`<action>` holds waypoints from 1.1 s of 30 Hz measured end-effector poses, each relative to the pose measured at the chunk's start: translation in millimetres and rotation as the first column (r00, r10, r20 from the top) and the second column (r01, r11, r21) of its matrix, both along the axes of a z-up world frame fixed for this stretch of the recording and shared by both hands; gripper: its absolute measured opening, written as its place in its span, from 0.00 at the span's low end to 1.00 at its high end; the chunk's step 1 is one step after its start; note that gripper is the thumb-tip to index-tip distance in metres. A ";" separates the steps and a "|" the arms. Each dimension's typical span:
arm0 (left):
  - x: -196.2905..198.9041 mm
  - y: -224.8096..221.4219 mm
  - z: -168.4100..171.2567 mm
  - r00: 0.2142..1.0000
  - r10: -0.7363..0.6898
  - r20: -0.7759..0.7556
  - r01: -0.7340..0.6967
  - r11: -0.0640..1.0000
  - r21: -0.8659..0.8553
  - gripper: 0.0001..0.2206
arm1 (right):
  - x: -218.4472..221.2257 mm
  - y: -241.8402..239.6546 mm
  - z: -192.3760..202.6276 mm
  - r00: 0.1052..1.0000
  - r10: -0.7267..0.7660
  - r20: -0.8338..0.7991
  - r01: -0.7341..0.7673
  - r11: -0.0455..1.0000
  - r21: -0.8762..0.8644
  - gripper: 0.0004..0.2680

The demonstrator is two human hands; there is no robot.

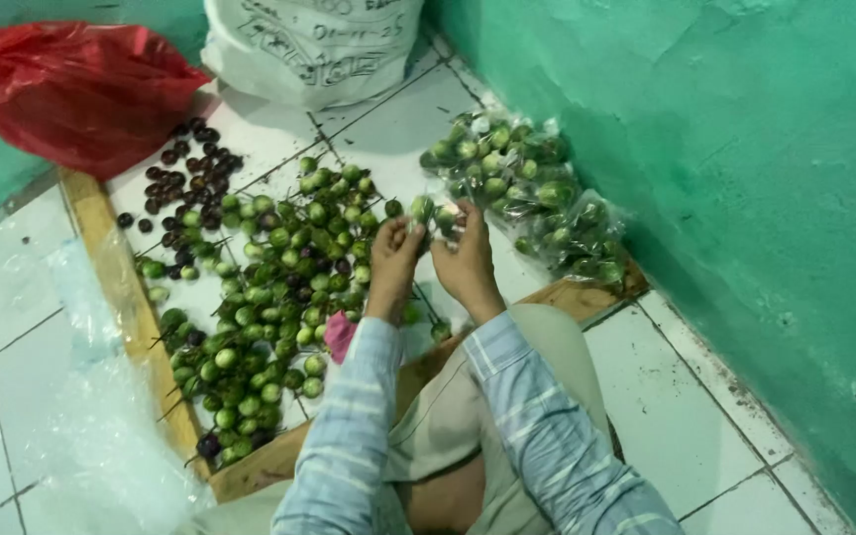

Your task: Sorting and cleaning small green vegetables with a cloth and placing them into plastic bags

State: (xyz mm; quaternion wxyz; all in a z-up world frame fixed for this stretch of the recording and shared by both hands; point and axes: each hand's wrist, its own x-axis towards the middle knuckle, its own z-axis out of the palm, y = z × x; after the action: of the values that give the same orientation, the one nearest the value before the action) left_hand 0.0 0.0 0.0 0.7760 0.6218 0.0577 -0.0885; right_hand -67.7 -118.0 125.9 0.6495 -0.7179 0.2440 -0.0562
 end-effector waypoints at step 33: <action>33.4 28.7 89.7 0.870 -0.493 -0.015 0.346 0.587 0.732 0.16 | 48.8 -35.8 -110.3 0.982 0.180 -0.063 -0.180 0.984 0.002 0.19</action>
State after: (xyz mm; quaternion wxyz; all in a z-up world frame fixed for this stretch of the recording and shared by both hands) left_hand 33.4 28.7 89.7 0.4305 0.8739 -0.1356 -0.1806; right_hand -18.9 -153.8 15.6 0.6425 -0.7397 0.1985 0.0249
